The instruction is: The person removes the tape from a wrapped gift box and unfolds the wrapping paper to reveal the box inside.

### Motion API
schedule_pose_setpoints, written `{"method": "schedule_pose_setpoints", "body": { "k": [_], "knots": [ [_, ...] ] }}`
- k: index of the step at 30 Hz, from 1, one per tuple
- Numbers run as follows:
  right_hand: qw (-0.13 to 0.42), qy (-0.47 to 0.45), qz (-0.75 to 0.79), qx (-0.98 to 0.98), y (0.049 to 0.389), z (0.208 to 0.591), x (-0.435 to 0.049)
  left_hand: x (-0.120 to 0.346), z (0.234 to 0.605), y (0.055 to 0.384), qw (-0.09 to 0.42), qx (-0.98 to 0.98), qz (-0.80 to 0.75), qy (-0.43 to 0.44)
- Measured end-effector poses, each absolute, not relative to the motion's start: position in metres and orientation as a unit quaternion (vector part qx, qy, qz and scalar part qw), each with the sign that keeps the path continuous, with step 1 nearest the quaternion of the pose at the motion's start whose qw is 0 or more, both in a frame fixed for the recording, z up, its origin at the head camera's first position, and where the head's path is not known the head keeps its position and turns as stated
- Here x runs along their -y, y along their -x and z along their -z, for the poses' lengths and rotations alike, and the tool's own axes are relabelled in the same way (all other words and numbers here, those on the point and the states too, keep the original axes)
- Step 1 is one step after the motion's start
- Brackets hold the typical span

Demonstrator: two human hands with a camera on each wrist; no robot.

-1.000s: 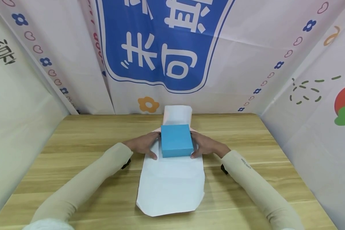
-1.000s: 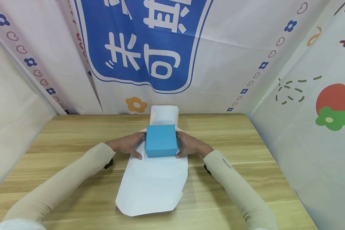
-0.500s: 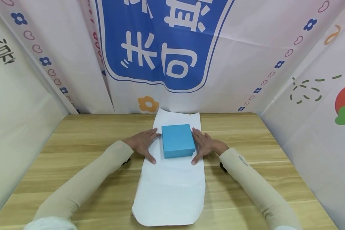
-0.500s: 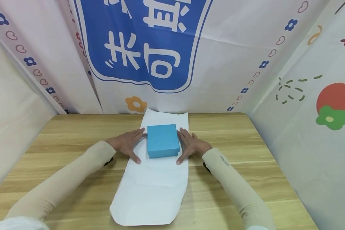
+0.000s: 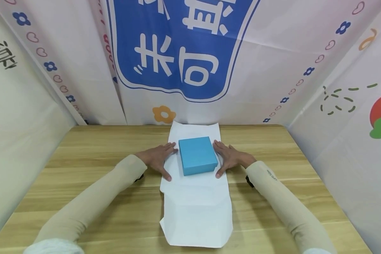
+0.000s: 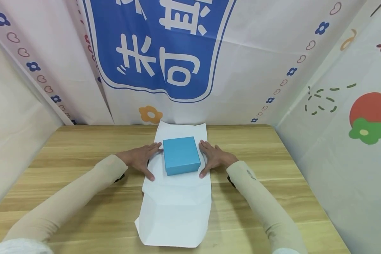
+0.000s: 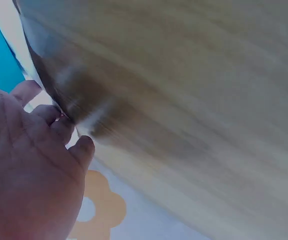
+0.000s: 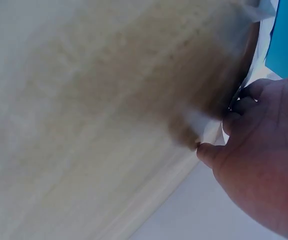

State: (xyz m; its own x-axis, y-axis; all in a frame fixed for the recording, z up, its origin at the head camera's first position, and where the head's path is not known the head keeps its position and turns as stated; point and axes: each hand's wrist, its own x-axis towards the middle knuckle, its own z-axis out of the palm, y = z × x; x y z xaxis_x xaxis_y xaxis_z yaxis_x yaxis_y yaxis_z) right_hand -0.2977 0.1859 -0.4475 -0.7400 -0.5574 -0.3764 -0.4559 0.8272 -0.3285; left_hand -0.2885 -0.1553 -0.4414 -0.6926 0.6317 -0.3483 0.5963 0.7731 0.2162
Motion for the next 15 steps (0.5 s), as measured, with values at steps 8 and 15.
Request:
{"method": "schedule_pose_setpoints", "body": {
  "k": [8,15],
  "knots": [
    [0.255,0.268,0.1,-0.924,0.3009,0.4449,-0.1866,0.1546,0.4463,0.2905,0.209,-0.921,-0.048,-0.325],
    [0.262,0.267,0.093,-0.923,0.3061,0.4451,-0.1847,0.1538,0.4481,0.2928,0.213,-0.919,-0.033,-0.329]
  ]
}}
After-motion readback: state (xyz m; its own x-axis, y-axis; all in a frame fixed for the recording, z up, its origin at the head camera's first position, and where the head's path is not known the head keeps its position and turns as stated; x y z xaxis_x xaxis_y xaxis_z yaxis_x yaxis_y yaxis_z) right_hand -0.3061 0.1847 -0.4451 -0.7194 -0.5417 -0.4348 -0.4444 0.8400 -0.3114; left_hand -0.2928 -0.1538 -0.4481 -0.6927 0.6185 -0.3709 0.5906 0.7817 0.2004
